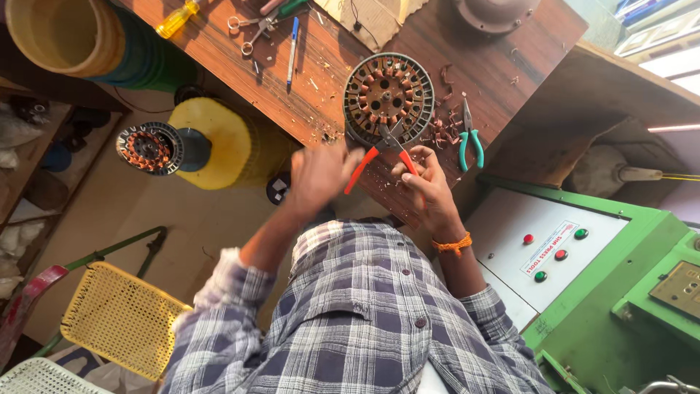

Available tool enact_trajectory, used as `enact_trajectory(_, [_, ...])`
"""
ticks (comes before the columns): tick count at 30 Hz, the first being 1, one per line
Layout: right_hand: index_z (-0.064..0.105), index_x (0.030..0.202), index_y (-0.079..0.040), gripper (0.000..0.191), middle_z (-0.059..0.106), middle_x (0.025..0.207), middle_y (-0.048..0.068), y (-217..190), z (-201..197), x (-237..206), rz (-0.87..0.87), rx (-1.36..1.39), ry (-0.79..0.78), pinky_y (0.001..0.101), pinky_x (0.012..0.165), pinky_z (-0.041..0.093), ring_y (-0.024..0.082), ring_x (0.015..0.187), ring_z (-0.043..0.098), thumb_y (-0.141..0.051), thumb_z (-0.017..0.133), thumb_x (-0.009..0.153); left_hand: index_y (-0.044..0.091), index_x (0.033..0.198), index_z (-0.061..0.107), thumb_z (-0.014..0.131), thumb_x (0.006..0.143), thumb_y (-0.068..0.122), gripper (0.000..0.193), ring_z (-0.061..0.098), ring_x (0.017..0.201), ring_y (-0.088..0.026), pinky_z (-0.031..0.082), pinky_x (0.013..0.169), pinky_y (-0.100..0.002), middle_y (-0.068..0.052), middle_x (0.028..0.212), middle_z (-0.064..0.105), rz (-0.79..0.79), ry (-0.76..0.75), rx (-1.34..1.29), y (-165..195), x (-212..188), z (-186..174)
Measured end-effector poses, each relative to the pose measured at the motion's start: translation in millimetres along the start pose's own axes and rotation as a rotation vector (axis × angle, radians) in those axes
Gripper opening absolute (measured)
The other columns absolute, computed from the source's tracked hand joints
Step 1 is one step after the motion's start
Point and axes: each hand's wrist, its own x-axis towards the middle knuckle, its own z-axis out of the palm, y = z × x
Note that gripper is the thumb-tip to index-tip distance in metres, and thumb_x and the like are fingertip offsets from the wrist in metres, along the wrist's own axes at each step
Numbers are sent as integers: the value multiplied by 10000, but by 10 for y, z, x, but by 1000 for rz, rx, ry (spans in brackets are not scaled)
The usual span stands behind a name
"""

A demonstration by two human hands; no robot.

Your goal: The person uses pliers to trim excess copper wire from the slots of a motor stator. They rotate the stator to access different sections and switch between two different pairs of pliers during the process.

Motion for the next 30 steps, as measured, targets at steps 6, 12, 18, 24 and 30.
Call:
enact_trajectory(6, [493, 1353, -30, 486, 642, 1231, 138, 80, 142, 160, -62, -167, 202, 376, 958, 539, 224, 1138, 648, -113, 673, 909, 86, 923, 763, 512, 1030, 373, 396, 700, 817, -446, 538, 733, -559, -242, 836, 714, 62, -304, -235, 166, -532, 751])
enact_trajectory(12, [536, 1372, 36, 704, 644, 1316, 197, -168, 18, 346, 559, 65, -226, 430, 1055, 524, 306, 1222, 644, -558, 508, 994, 47, 854, 752, 554, 929, 245, 289, 736, 793, -388, 583, 705, -509, -215, 810, 726, 263, -276, -21, 331, -416, 846])
enact_trajectory(18, [580, 1286, -40, 449, 643, 1198, 140, 289, 106, 375, 412, 235, -194, 419, 932, 534, 250, 1076, 630, -427, 557, 1060, 86, 895, 755, 627, 974, 355, 309, 725, 784, -388, 558, 646, -507, -172, 832, 726, 118, -61, -145, 342, -167, 276])
enact_trajectory(24, [570, 1153, -142, 219, 507, 860, -18, 545, 278, 375, 376, 385, -100, 294, 694, 439, 129, 776, 520, -288, 612, 997, 92, 1103, 696, 596, 1054, 299, 235, 670, 1016, -313, 504, 878, -433, -111, 1099, 709, 407, 837, -315, 148, 1175, -129])
enact_trajectory(30, [544, 1149, -126, 151, 365, 780, -55, 413, 428, 357, 278, 409, -142, 232, 553, 313, 71, 646, 340, -198, 641, 1059, 144, 1065, 735, 539, 1020, 436, 354, 705, 929, -304, 538, 776, -437, -82, 991, 722, 372, 485, -356, 276, 1889, 113])
